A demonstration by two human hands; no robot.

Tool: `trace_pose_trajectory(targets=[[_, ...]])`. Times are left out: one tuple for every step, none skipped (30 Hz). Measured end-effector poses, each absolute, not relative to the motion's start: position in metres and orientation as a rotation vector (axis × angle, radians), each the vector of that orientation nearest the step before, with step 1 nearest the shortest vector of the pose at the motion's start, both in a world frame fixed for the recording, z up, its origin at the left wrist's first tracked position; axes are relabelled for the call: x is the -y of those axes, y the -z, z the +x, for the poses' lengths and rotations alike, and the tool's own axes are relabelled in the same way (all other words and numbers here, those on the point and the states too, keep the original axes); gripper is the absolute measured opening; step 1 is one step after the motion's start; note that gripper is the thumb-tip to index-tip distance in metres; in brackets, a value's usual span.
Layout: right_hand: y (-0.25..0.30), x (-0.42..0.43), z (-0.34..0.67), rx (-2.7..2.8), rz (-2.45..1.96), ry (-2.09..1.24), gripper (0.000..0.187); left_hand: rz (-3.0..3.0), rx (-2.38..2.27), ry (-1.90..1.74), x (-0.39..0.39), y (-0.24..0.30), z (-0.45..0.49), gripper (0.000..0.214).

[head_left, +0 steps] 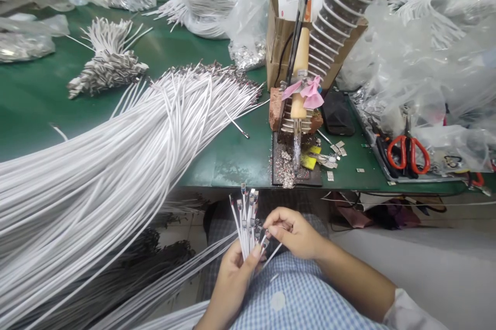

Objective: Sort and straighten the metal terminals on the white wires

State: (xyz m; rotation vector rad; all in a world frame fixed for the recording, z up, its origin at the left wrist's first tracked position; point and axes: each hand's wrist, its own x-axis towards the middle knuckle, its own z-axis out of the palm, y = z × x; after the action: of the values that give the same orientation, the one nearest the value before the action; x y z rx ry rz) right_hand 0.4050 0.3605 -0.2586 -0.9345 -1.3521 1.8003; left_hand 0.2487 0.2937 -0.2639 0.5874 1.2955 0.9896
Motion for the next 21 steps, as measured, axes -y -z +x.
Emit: trace_pose_trajectory(targets=[[0.259, -0.361, 0.405, 1.343, -0.926, -1.809, 0.023, 0.601, -1.298, -1.001, -0.294, 0.264, 0.249, 0.024], [0.259, -0.361, 0.405, 1.338, -0.917, -1.814, 0.023, 0.623, -1.291, -1.005, -0.294, 0.265, 0.248, 0.024], [0.259, -0.361, 0.404, 1.338, -0.909, -1.817, 0.023, 0.648, -1.281, -1.000, -0.293, 0.266, 0.248, 0.024], [0.259, -0.361, 0.404, 1.342, -0.904, -1.819, 0.023, 0.670, -1.271, -0.991, -0.293, 0.267, 0.247, 0.023], [0.259, -0.361, 0.404, 1.346, -0.901, -1.824, 0.023, 0.692, -1.265, -0.982, -0.293, 0.269, 0.246, 0.021], [0.259, -0.361, 0.403, 1.346, -0.903, -1.836, 0.022, 0.711, -1.263, -0.975, -0.292, 0.271, 0.244, 0.021], [0.259, -0.361, 0.403, 1.341, -0.908, -1.850, 0.022, 0.723, -1.266, -0.970, -0.292, 0.272, 0.244, 0.020], [0.259, -0.361, 0.403, 1.334, -0.915, -1.863, 0.020, 0.729, -1.272, -0.964, -0.291, 0.273, 0.243, 0.020], [0.259, -0.361, 0.402, 1.330, -0.919, -1.869, 0.019, 0.733, -1.278, -0.957, -0.291, 0.274, 0.242, 0.020], [0.258, -0.361, 0.402, 1.333, -0.922, -1.868, 0.018, 0.737, -1.282, -0.950, -0.292, 0.274, 0.242, 0.020], [0.258, -0.361, 0.401, 1.342, -0.926, -1.859, 0.017, 0.738, -1.283, -0.943, -0.292, 0.274, 0.242, 0.020], [0.258, -0.362, 0.401, 1.356, -0.929, -1.849, 0.016, 0.738, -1.281, -0.935, -0.292, 0.274, 0.242, 0.020], [0.257, -0.362, 0.401, 1.373, -0.932, -1.839, 0.015, 0.735, -1.278, -0.930, -0.293, 0.274, 0.242, 0.021], [0.257, -0.362, 0.401, 1.387, -0.937, -1.833, 0.015, 0.732, -1.274, -0.926, -0.293, 0.274, 0.243, 0.021], [0.256, -0.362, 0.401, 1.397, -0.946, -1.830, 0.015, 0.726, -1.270, -0.925, -0.294, 0.274, 0.243, 0.021], [0.255, -0.362, 0.401, 1.405, -0.956, -1.827, 0.015, 0.717, -1.267, -0.928, -0.294, 0.274, 0.244, 0.021], [0.255, -0.362, 0.401, 1.412, -0.967, -1.824, 0.015, 0.706, -1.261, -0.933, -0.295, 0.274, 0.244, 0.019], [0.254, -0.362, 0.402, 1.417, -0.976, -1.818, 0.016, 0.696, -1.256, -0.942, -0.295, 0.273, 0.245, 0.018], [0.254, -0.362, 0.402, 1.423, -0.983, -1.812, 0.016, 0.685, -1.254, -0.956, -0.295, 0.271, 0.245, 0.017], [0.254, -0.362, 0.402, 1.430, -0.986, -1.806, 0.016, 0.678, -1.254, -0.972, -0.295, 0.270, 0.246, 0.016], [0.253, -0.361, 0.402, 1.436, -0.986, -1.800, 0.017, 0.674, -1.253, -0.983, -0.296, 0.268, 0.246, 0.016]])
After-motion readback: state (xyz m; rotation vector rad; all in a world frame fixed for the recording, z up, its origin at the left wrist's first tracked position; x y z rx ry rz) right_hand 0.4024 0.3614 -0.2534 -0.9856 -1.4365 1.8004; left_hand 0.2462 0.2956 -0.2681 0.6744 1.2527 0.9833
